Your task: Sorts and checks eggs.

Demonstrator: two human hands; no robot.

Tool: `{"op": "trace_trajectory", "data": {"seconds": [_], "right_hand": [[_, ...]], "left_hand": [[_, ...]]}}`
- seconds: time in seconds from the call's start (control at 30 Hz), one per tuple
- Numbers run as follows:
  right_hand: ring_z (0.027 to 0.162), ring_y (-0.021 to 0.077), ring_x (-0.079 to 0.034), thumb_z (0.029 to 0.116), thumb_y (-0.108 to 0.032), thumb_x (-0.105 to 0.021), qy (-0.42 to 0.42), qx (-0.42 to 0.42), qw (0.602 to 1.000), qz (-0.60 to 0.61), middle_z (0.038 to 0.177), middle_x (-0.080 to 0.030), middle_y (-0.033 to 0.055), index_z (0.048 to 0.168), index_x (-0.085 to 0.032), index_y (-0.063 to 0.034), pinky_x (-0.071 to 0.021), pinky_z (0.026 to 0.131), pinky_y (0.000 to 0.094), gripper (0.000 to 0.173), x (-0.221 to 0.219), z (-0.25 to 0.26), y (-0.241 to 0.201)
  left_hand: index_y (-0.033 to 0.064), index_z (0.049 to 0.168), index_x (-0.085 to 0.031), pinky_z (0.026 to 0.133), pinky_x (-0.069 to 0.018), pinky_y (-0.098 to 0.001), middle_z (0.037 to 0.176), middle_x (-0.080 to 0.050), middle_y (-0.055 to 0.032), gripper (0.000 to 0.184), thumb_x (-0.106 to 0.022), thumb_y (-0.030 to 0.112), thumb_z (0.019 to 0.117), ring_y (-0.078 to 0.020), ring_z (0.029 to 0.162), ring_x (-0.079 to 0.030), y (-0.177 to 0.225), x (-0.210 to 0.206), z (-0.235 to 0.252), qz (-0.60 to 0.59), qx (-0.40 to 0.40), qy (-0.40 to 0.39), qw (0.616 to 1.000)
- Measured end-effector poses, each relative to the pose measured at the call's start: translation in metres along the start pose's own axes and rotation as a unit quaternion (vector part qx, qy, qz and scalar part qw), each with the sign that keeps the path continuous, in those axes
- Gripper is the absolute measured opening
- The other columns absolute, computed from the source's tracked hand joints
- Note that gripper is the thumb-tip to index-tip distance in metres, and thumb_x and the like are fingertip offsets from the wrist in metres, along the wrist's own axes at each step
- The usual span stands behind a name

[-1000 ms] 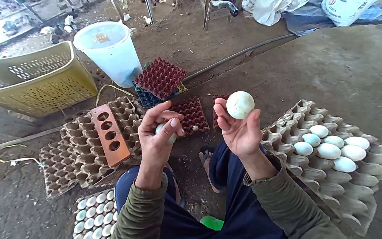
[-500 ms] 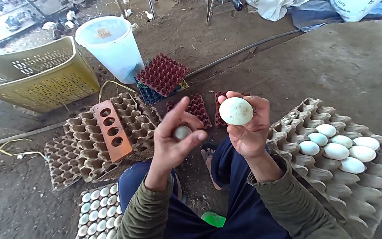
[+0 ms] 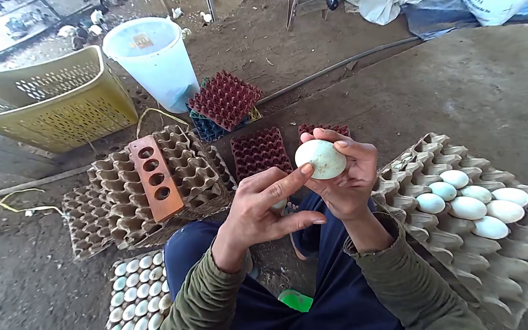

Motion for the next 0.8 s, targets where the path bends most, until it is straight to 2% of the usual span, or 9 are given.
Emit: {"op": "trace_trajectory", "data": {"seconds": [0.23,0.4,0.57,0.7,0.8], "right_hand": [[0.129,0.0226,-0.062,0.0854,0.006,-0.078,-0.008,0.01,1.0,-0.024,0.138,-0.063,0.0033,0.13,-0.064,-0.021,-0.0576,0.102,0.0382,0.054,-0.001,-0.001,0.0],[0.128,0.0216,-0.062,0.0856,0.005,-0.077,-0.019,0.043,0.995,-0.093,0.137,-0.064,0.0025,0.129,-0.064,-0.0217,-0.058,0.102,0.0379,0.053,0.002,0.001,-0.002],[0.127,0.0206,-0.063,0.0878,0.003,-0.075,-0.022,0.053,0.993,-0.105,0.135,-0.066,0.0024,0.127,-0.067,-0.0202,-0.0577,0.101,0.0373,0.046,0.0,0.001,-0.001],[0.13,0.0192,-0.06,0.0863,0.004,-0.076,-0.021,0.051,0.994,-0.098,0.138,-0.064,0.001,0.129,-0.066,-0.0213,-0.0565,0.103,0.0359,0.051,0.002,0.002,-0.002],[0.127,0.0167,-0.061,0.0859,-0.002,-0.079,-0.014,0.037,0.995,-0.095,0.135,-0.063,0.0006,0.13,-0.063,-0.0213,-0.0565,0.102,0.0351,0.05,0.002,0.001,0.0]], "left_hand": [[0.0087,0.123,-0.066,0.072,-0.0496,-0.0138,0.084,-0.062,-0.0036,0.045,-0.076,0.04,0.0924,-0.0021,0.078,-0.06,0.001,-0.002,-0.001,0.013,-0.008,0.005,1.0],[0.0114,0.125,-0.065,0.071,-0.0498,-0.015,0.082,-0.061,-0.0034,0.045,-0.076,0.04,0.0918,-0.0037,0.077,-0.06,0.002,-0.002,0.0,0.042,-0.009,-0.001,0.999],[0.0164,0.128,-0.067,0.076,-0.0515,-0.018,0.095,-0.065,-0.0063,0.045,-0.076,0.04,0.0916,-0.0068,0.085,-0.063,0.004,-0.011,0.0,0.052,-0.027,-0.027,0.998],[0.0162,0.129,-0.067,0.075,-0.0499,-0.0181,0.095,-0.065,-0.0068,0.045,-0.076,0.041,0.0923,-0.0069,0.084,-0.062,0.002,-0.014,0.0,0.046,-0.036,-0.034,0.998],[0.0171,0.128,-0.066,0.076,-0.0523,-0.018,0.096,-0.066,-0.0033,0.047,-0.075,0.045,0.0915,-0.0045,0.085,-0.063,0.001,-0.016,-0.002,0.017,-0.023,-0.026,0.999]]}}
Point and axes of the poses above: each hand's wrist, its own z-axis towards the middle knuckle, its own x-axis out of the back of the hand, y = z × x, the point moved 2 cm from there along z, towards the middle knuckle
